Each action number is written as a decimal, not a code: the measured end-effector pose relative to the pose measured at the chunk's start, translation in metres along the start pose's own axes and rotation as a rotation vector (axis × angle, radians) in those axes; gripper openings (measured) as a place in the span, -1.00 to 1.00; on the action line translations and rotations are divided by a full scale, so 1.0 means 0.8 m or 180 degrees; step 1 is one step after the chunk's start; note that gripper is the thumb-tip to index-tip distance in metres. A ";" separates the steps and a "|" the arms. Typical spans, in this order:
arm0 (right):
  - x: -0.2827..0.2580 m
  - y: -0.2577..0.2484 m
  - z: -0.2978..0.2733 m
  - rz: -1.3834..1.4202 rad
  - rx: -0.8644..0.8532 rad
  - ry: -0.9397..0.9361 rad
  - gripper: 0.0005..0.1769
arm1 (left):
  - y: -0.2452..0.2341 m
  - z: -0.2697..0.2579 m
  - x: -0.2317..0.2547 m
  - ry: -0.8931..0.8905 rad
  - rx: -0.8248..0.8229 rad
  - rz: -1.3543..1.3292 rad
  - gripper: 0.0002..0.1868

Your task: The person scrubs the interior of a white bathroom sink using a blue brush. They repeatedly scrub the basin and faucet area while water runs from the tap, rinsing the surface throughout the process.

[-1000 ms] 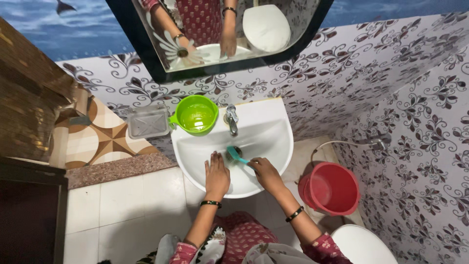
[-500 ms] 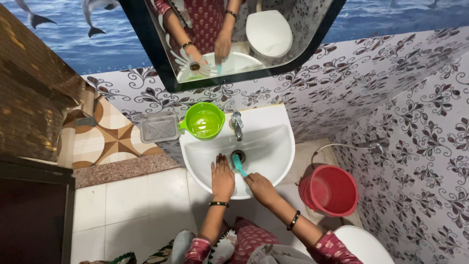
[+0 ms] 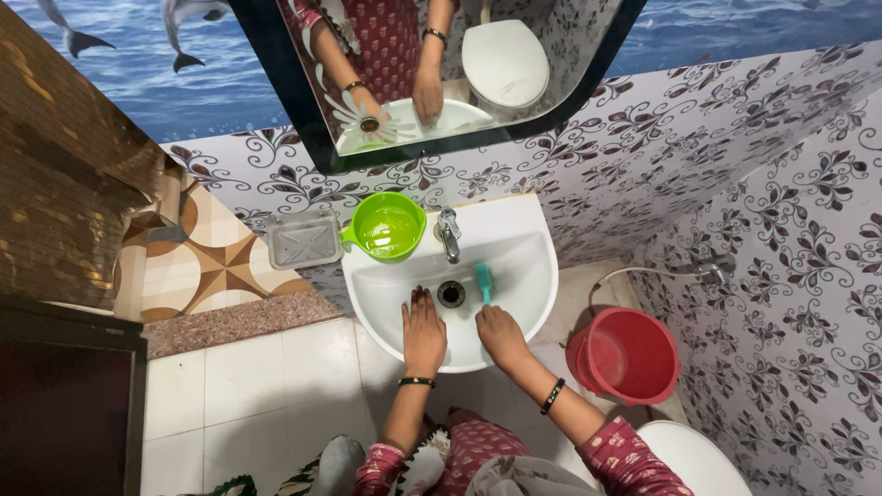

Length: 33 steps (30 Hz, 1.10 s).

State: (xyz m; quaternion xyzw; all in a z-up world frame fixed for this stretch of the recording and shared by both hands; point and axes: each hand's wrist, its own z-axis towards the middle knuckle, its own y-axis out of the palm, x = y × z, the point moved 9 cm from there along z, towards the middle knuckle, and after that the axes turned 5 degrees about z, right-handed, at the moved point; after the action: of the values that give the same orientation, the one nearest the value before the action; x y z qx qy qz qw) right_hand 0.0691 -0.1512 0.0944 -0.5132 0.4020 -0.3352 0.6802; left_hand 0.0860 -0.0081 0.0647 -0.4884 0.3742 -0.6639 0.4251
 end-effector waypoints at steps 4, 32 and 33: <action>-0.024 -0.002 -0.010 0.0537 -0.0017 -0.0259 -0.85 | 0.000 0.001 0.001 -0.0001 -0.0034 0.0035 -0.33; -0.022 0.015 -0.009 0.0645 -0.0169 -0.0108 -0.85 | -0.008 0.001 0.008 0.0185 0.0020 0.0167 -0.35; -0.037 0.016 -0.015 0.0897 -0.0218 -0.0280 -0.81 | -0.007 -0.001 0.008 0.0195 -0.0016 0.0154 -0.35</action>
State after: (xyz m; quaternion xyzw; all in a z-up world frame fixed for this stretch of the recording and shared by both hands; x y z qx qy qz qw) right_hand 0.0456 -0.1274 0.0865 -0.4887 0.4510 -0.1997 0.7196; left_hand 0.0831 -0.0120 0.0718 -0.4597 0.4004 -0.6671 0.4281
